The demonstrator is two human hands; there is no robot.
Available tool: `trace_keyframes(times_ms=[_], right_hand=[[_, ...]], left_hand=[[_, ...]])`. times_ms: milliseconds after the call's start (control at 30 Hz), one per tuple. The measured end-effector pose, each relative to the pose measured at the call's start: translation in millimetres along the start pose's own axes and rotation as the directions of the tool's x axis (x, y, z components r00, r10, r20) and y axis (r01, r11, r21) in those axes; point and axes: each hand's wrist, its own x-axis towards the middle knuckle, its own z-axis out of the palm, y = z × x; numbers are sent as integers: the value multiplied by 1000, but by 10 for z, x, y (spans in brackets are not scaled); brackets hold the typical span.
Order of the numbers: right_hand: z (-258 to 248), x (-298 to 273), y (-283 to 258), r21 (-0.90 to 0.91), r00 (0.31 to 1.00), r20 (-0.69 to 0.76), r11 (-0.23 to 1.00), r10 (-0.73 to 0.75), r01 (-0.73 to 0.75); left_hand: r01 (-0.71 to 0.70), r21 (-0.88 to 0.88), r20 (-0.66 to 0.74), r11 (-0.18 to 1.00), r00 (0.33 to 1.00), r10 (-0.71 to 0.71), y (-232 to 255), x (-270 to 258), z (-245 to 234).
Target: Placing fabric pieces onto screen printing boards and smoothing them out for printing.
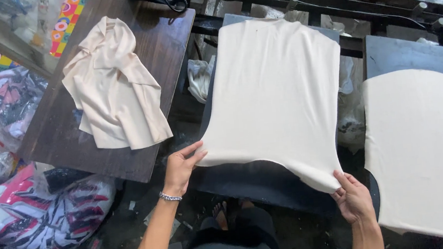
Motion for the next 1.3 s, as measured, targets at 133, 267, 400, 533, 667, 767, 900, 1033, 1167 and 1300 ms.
trace_keyframes(times_ms=[133,267,400,533,667,767,900,1033,1167,1300], right_hand=[[-285,-3,343,-7,999,-31,999,-35,34],[-322,-338,398,-35,995,-95,999,-41,38],[-414,-532,535,-68,992,-118,997,-33,25],[-580,-579,715,-95,987,-150,995,-55,41],[-549,-771,722,-123,982,-177,991,-71,49],[-553,-736,818,-124,982,-174,991,-78,56],[-572,-568,1055,-197,973,-213,979,-91,49],[-520,-631,1032,-162,973,-222,986,-66,30],[-328,-865,763,-283,931,-282,947,-232,151],[-97,-793,446,-468,835,-337,847,-435,253]], left_hand=[[-8,-49,-2,999,1000,8,-235,-175,-105],[40,-60,-5,997,999,-40,-219,-462,-183],[69,-37,-16,997,997,-70,-275,-663,-281],[81,-11,-41,997,996,-81,-444,-791,-363],[96,65,-42,993,995,-93,-366,-960,-411],[77,146,-63,986,996,-68,-458,-927,-451],[49,193,-56,980,998,-39,-727,-781,-510],[16,278,-36,961,999,-7,-823,-752,-539],[-19,377,-59,926,997,44,-781,-787,-540],[-130,417,-176,899,959,220,-578,-652,-357]])
